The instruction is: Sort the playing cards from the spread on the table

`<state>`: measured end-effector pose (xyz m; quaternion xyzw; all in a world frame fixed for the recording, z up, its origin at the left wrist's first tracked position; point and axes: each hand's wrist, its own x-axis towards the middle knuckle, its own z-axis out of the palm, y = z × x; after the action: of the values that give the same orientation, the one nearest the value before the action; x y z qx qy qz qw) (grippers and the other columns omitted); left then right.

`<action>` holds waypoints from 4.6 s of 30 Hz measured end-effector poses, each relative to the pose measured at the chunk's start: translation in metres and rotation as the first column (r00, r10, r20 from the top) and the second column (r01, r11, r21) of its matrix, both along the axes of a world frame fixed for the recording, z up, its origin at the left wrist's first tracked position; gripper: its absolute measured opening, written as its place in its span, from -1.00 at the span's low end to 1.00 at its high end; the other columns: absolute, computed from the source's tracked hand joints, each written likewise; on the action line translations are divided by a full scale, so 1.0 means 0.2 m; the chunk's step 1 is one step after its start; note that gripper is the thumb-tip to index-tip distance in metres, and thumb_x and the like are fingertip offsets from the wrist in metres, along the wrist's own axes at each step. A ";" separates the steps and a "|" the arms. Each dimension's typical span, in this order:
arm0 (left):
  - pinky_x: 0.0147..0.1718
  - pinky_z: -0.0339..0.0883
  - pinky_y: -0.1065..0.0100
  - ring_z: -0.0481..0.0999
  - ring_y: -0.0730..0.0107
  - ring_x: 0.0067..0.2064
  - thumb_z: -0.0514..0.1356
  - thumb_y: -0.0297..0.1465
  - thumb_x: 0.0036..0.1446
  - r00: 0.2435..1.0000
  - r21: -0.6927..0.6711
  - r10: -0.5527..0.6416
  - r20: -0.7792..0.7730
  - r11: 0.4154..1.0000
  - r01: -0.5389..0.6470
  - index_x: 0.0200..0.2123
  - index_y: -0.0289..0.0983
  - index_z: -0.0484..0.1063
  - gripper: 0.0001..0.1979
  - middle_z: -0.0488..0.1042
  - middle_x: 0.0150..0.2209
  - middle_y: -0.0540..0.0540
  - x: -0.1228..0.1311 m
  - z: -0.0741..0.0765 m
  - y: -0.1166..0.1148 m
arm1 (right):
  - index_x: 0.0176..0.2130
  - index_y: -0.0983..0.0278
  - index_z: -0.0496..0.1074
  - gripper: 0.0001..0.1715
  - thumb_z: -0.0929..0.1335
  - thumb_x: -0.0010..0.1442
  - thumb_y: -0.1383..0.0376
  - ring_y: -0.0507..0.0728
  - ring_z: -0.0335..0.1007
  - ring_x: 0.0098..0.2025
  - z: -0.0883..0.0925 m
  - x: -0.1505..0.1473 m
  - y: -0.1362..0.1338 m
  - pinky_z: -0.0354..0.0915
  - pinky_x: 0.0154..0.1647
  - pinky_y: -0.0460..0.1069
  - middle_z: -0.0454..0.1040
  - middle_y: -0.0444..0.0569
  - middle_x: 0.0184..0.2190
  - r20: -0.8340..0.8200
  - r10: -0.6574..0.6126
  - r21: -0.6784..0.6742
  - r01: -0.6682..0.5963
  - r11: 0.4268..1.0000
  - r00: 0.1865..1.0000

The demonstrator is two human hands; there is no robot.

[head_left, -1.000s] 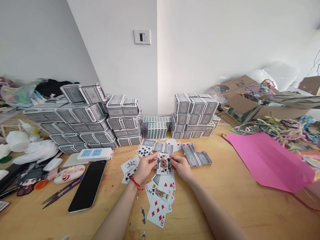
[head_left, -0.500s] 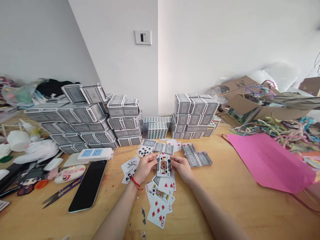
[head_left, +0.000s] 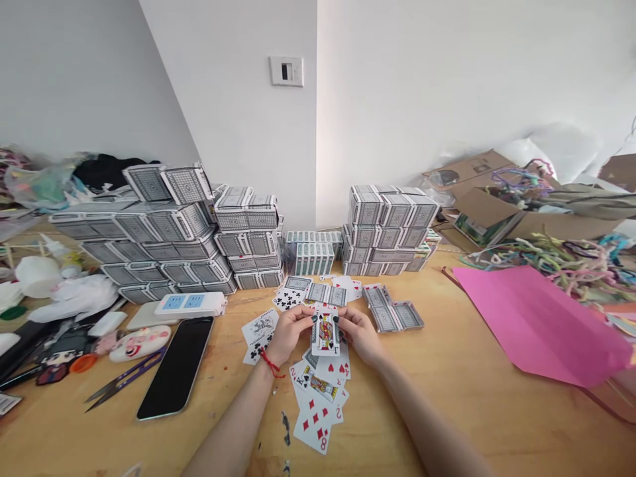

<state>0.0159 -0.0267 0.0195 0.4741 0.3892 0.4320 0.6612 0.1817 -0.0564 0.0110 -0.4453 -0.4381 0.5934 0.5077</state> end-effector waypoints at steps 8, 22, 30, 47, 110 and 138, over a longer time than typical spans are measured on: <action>-0.54 0.22 0.44 0.36 0.49 -0.55 0.14 -0.45 -0.15 0.996 -0.065 -0.001 0.090 0.998 0.006 -0.49 -0.29 0.30 -0.93 0.37 -0.58 0.05 0.05 0.00 -0.04 | -0.40 0.23 0.26 -0.89 0.27 -0.05 0.27 -0.07 0.00 -0.66 0.01 -0.05 -0.02 -0.04 -0.66 -0.16 0.22 -0.26 -0.62 -0.122 -0.038 -0.059 0.031 0.998 0.992; -0.74 -0.04 0.54 0.13 0.60 -0.70 0.02 -0.44 -0.12 0.999 -0.085 -0.046 0.013 0.995 0.047 -0.40 -0.26 0.27 -0.86 0.15 -0.70 0.15 0.09 0.04 -0.06 | -0.47 0.23 0.25 -0.89 0.30 -0.12 0.32 -0.01 0.15 -0.61 0.06 -0.08 -0.04 0.09 -0.58 -0.12 0.28 -0.23 -0.63 -0.337 -0.097 -0.150 0.049 0.987 0.937; -0.67 -0.01 0.51 0.10 0.57 -0.64 0.01 -0.42 -0.14 0.992 0.028 0.119 -0.030 0.993 -0.119 -0.53 -0.25 0.27 -0.93 0.13 -0.67 0.11 0.11 0.06 -0.07 | -0.44 0.24 0.28 -0.86 0.31 -0.13 0.30 0.00 0.17 -0.59 0.07 -0.11 -0.04 0.09 -0.59 -0.12 0.33 -0.17 -0.57 -0.310 -0.092 -0.198 0.031 0.980 0.946; -0.48 0.14 0.46 0.24 0.45 -0.49 -0.02 -0.46 -0.12 0.959 0.347 0.165 -0.232 0.935 -0.077 -0.59 -0.26 0.32 -0.85 0.31 -0.57 0.02 0.10 0.04 -0.08 | -0.43 0.28 0.33 -0.81 0.32 -0.03 0.20 0.06 0.33 -0.51 0.05 -0.05 -0.02 0.26 -0.47 -0.06 0.41 -0.09 -0.56 -0.352 0.039 -0.271 -0.141 0.952 0.935; -0.50 0.15 0.46 0.31 0.45 -0.48 0.09 -0.27 -0.04 0.912 0.321 0.177 -0.370 0.946 -0.053 -0.55 -0.29 0.38 -0.78 0.38 -0.55 -0.01 0.08 0.00 -0.06 | -0.54 0.32 0.33 -0.58 0.27 -0.04 0.00 -0.04 0.04 -0.66 -0.01 -0.04 0.01 0.01 -0.64 -0.12 0.21 -0.19 -0.70 0.254 -0.026 0.075 0.007 0.997 0.967; -0.59 0.16 0.45 0.29 0.51 -0.60 0.22 -0.35 -0.18 0.996 -0.057 -0.086 -0.003 0.995 0.086 -0.60 -0.40 0.41 -0.82 0.35 -0.65 -0.03 0.02 0.01 -0.03 | -0.54 0.35 0.36 -0.57 0.36 -0.13 0.01 -0.04 0.16 -0.64 0.02 -0.01 -0.01 0.06 -0.60 -0.12 0.32 -0.16 -0.67 0.011 0.095 -0.033 -0.095 0.995 0.995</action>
<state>0.0207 -0.0319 0.0219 0.4727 0.3822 0.3908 0.6912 0.1798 -0.0580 0.0144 -0.4361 -0.4522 0.6210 0.4687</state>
